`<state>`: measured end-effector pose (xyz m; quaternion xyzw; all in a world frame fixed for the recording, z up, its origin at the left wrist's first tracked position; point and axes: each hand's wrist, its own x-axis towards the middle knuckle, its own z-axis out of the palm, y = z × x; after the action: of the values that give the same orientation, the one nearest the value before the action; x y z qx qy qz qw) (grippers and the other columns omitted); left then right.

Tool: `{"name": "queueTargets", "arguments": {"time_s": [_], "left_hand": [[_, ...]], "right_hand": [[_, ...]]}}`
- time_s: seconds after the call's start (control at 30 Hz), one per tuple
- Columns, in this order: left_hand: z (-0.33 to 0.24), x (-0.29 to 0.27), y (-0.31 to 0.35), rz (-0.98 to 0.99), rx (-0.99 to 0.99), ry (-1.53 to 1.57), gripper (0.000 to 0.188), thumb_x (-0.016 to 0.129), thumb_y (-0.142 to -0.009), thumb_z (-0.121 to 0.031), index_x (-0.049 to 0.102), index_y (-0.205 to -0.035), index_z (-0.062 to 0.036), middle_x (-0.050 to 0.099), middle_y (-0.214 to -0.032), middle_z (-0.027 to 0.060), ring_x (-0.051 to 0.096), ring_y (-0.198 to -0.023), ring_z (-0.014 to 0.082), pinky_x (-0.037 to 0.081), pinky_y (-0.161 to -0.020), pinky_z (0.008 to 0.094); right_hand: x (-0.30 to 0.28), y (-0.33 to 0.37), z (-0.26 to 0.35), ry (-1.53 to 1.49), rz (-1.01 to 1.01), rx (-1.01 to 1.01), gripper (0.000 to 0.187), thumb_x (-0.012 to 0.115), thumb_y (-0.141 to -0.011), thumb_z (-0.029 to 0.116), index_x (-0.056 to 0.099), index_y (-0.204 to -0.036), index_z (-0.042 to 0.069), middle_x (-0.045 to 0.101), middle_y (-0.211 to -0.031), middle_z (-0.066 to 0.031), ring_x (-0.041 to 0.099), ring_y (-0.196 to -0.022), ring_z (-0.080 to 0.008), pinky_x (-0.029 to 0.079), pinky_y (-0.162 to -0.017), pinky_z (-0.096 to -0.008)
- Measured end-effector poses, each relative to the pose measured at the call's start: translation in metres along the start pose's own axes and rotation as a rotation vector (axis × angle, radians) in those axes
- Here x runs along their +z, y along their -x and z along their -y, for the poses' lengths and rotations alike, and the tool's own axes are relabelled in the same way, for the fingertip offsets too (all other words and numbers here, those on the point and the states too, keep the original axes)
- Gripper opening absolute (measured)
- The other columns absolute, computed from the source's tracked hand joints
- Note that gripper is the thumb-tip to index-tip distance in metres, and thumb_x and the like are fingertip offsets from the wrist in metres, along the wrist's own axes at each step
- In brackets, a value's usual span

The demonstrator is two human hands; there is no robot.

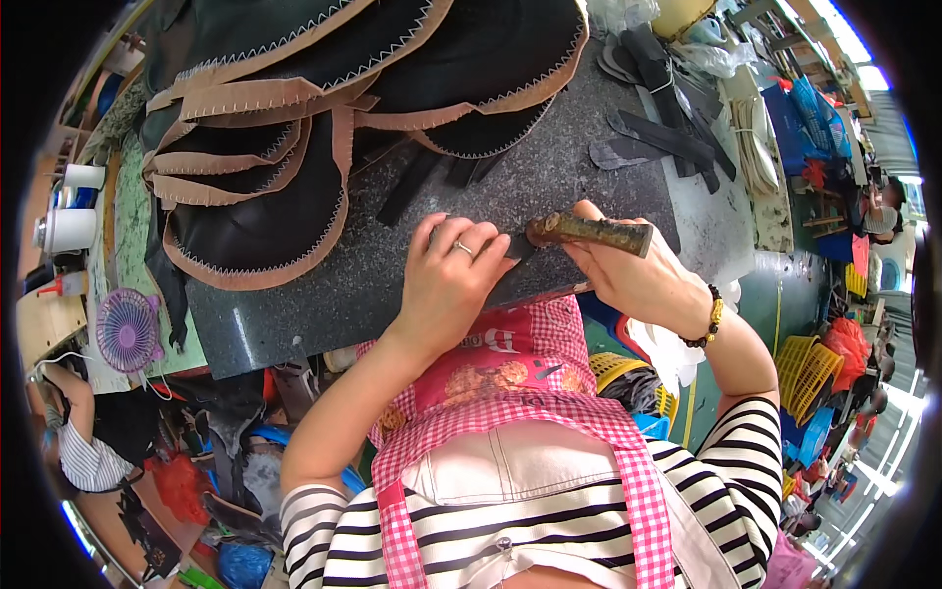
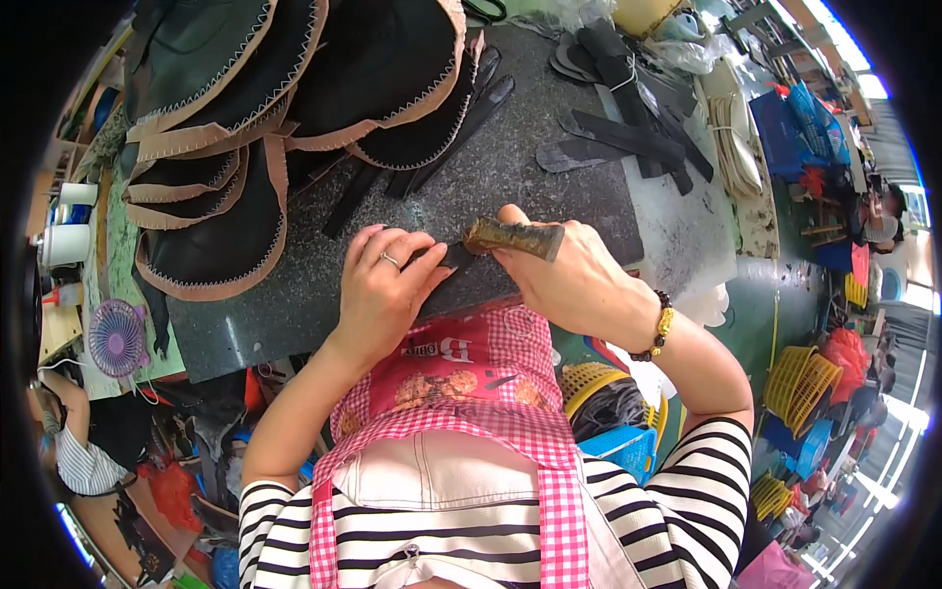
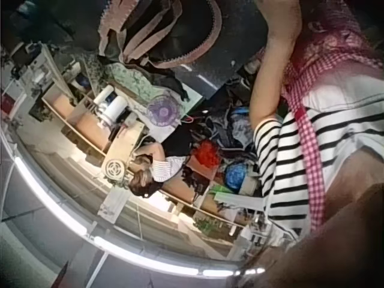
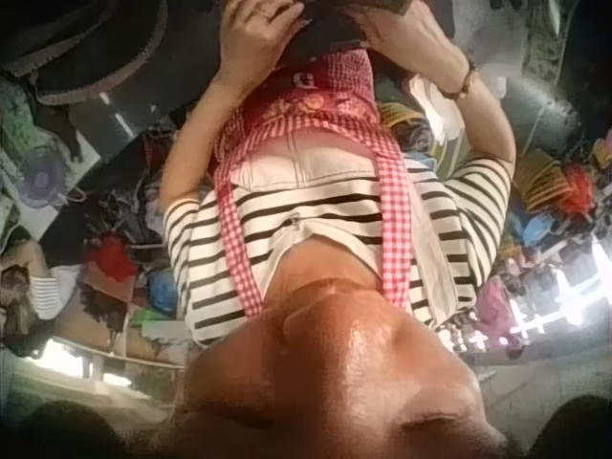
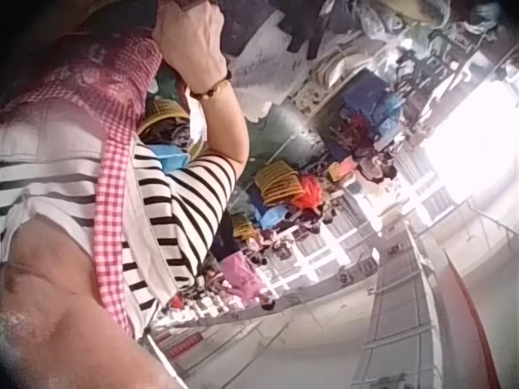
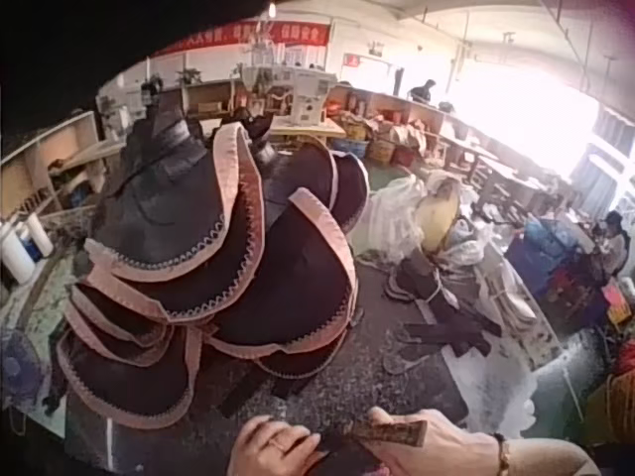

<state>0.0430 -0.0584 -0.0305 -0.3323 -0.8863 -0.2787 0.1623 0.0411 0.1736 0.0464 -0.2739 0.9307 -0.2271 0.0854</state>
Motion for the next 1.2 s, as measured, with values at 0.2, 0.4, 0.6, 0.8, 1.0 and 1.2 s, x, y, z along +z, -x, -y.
{"name": "queueTargets", "arguments": {"time_s": [0.2,0.4,0.6,0.8,1.0,1.2], "left_hand": [[-0.009,-0.001,0.004,0.003,0.012,-0.039,0.024,0.075,-0.081,-0.015,0.069,-0.103,-0.0093,0.062,-0.100,0.0002,0.059,-0.097,0.0204,0.039,-0.101,0.0516],[-0.016,-0.004,0.003,0.096,0.058,-0.181,0.026,0.071,-0.084,-0.015,0.066,-0.109,-0.0099,0.059,-0.100,0.0019,0.058,-0.094,0.0190,0.036,-0.105,0.0546],[-0.016,0.000,0.010,0.046,-0.075,-0.070,0.024,0.071,-0.085,-0.015,0.067,-0.108,-0.0114,0.060,-0.101,0.0003,0.059,-0.092,0.0176,0.035,-0.105,0.0530],[-0.027,-0.010,0.016,0.082,-0.035,-0.243,0.022,0.071,-0.086,-0.014,0.068,-0.107,-0.0122,0.061,-0.095,-0.0008,0.060,-0.089,0.0180,0.034,-0.104,0.0529],[-0.017,-0.016,0.029,0.048,-0.058,-0.136,0.019,0.070,-0.085,-0.014,0.068,-0.104,-0.0109,0.061,-0.100,-0.0001,0.060,-0.090,0.0170,0.033,-0.106,0.0524],[-0.007,-0.031,0.039,0.107,-0.106,0.040,0.017,0.070,-0.084,-0.011,0.068,-0.101,-0.0085,0.063,-0.100,0.0024,0.062,-0.090,0.0188,0.038,-0.102,0.0489]], "right_hand": [[-0.007,-0.011,-0.012,0.002,-0.123,-0.125,0.016,0.061,-0.091,0.011,0.062,-0.105,0.004,0.062,-0.079,-0.0186,0.062,-0.062,-0.0394,0.048,-0.054,-0.0462],[0.003,-0.014,0.001,-0.046,-0.003,0.017,0.015,0.063,-0.089,0.009,0.061,-0.103,0.003,0.060,-0.082,-0.0170,0.063,-0.063,-0.0370,0.050,-0.055,-0.0437],[0.002,-0.015,0.017,-0.001,0.053,0.053,0.013,0.060,-0.090,0.010,0.056,-0.101,0.005,0.061,-0.069,-0.0159,0.064,-0.060,-0.0375,0.050,-0.052,-0.0460],[0.005,-0.011,0.007,-0.053,-0.002,-0.060,0.029,0.059,-0.087,0.008,0.060,-0.116,0.007,0.060,-0.071,-0.0138,0.063,-0.060,-0.0370,0.050,-0.053,-0.0448],[0.003,-0.014,0.022,-0.049,0.029,0.015,0.023,0.061,-0.085,0.004,0.056,-0.108,0.006,0.060,-0.071,-0.0157,0.064,-0.061,-0.0369,0.050,-0.052,-0.0458],[0.013,-0.011,0.033,-0.069,0.048,-0.019,0.019,0.058,-0.090,0.006,0.054,-0.109,0.005,0.060,-0.073,-0.0170,0.063,-0.060,-0.0379,0.050,-0.051,-0.0437]]}}
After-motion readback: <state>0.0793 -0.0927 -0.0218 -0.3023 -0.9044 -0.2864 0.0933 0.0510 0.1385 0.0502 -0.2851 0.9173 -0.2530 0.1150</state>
